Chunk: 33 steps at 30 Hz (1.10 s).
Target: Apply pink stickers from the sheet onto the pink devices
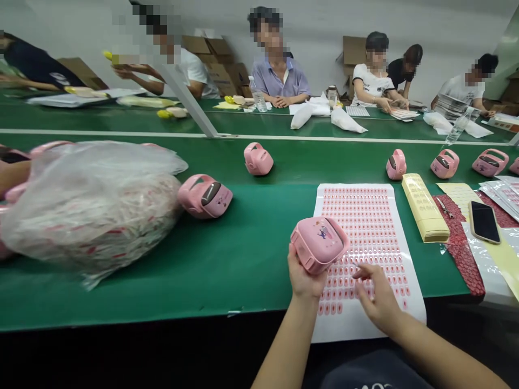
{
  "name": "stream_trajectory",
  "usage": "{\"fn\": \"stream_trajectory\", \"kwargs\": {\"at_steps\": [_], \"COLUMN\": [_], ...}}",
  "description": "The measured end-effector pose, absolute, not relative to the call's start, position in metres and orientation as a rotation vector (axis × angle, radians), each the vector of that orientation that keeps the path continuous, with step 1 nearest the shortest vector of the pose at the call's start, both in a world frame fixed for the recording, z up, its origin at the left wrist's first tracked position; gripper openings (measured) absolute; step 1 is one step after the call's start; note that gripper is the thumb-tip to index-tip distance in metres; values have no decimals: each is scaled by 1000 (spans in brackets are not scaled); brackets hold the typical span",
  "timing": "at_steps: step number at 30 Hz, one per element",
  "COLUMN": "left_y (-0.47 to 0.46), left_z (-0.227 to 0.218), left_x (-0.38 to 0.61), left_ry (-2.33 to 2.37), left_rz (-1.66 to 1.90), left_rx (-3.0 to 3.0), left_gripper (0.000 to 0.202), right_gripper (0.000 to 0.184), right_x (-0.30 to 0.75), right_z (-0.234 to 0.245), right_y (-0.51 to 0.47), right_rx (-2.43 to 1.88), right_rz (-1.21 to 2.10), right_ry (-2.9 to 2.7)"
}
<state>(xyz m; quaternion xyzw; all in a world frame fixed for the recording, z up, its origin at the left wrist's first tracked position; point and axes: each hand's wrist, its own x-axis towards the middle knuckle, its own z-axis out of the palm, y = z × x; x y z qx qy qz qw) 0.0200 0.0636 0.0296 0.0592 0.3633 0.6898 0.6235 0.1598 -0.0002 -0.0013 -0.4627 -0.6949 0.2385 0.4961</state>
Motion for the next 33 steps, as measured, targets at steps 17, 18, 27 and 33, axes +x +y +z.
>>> {"fn": "stream_trajectory", "kwargs": {"at_steps": [17,18,27,33], "left_y": [55,52,34,32], "left_z": [-4,-1,25,22], "left_x": [8,12,51,53], "left_ry": [606,585,353,218], "left_rz": [1558,1549,1401,1351], "left_rx": [40,12,-110,-233], "left_gripper": [48,45,50,57], "right_gripper": [25,27,19,7], "right_x": [139,139,130,126], "right_z": [-9,4,43,36], "right_y": [-11,-5,26,29], "right_rx": [-1151,-1131,-1047,-1036], "right_rz": [921,972,601,252], "right_ry": [-1271,-1154,-1167,-1265]}}
